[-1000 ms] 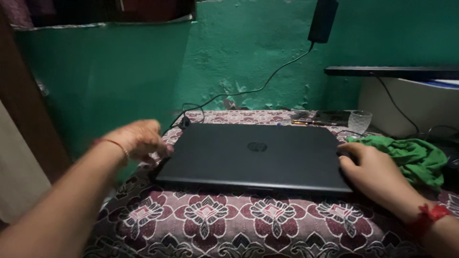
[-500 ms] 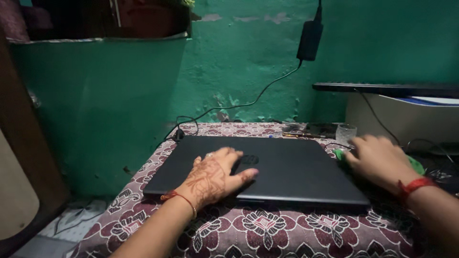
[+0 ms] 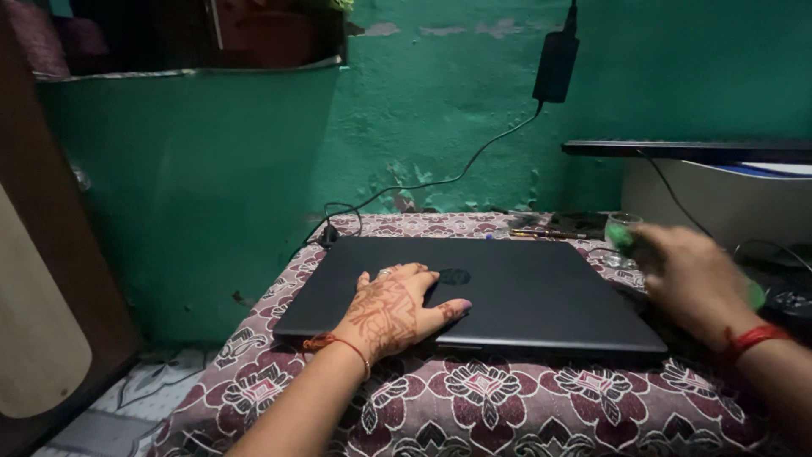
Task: The person wipes a keyboard and then the outer casing of a laptop with a green cloth.
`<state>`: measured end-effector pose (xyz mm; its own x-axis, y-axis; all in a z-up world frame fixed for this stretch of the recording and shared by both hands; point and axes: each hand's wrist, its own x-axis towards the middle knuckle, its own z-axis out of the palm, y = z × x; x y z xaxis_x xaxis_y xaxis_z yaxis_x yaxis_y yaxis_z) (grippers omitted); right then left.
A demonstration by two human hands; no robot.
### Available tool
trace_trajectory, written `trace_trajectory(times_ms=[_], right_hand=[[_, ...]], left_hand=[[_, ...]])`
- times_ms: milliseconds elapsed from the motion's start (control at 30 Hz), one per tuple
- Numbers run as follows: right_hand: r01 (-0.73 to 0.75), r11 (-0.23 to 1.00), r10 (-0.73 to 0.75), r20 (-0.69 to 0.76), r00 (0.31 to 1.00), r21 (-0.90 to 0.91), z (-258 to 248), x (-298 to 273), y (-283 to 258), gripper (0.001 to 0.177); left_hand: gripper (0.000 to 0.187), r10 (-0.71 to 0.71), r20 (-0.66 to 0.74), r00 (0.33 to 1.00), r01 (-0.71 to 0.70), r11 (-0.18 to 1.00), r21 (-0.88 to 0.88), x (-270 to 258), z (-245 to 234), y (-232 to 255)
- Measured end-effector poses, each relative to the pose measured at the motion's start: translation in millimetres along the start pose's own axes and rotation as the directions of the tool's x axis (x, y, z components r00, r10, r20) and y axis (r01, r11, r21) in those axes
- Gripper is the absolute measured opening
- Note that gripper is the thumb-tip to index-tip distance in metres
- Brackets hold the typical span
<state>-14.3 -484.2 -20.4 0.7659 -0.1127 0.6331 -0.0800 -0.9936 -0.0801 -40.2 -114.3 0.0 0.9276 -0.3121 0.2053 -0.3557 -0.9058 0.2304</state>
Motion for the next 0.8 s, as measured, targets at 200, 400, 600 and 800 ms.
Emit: trace_trajectory(times_ms=[200, 400, 600, 800], right_hand=[[0.265, 0.869, -0.138, -0.31, 0.941, 0.419, -63, 5, -72, 0.034], [0.377, 0.706, -0.364, -0.149, 0.919, 0.6, -46, -16, -148, 0.036], [0.203, 0.714, -0.469, 0.242, 0.85, 0.67, -13, -21, -164, 0.035], [0.089, 0.577, -0.493, 0.259, 0.831, 0.812, -3, -18, -157, 0.036]], left_hand=[[0.081, -0.014, -0.037, 0.999, 0.011, 0.998, -0.063, 2, -1, -6], [0.073, -0.016, -0.155, 0.988, -0.023, 0.969, -0.246, -1, -3, -19], [0.073, -0.042, -0.022, 0.999, 0.031, 0.935, -0.352, 5, -8, -31], [0.088, 0.034, -0.033, 0.999, -0.043, 0.941, -0.336, 23, -8, -47]])
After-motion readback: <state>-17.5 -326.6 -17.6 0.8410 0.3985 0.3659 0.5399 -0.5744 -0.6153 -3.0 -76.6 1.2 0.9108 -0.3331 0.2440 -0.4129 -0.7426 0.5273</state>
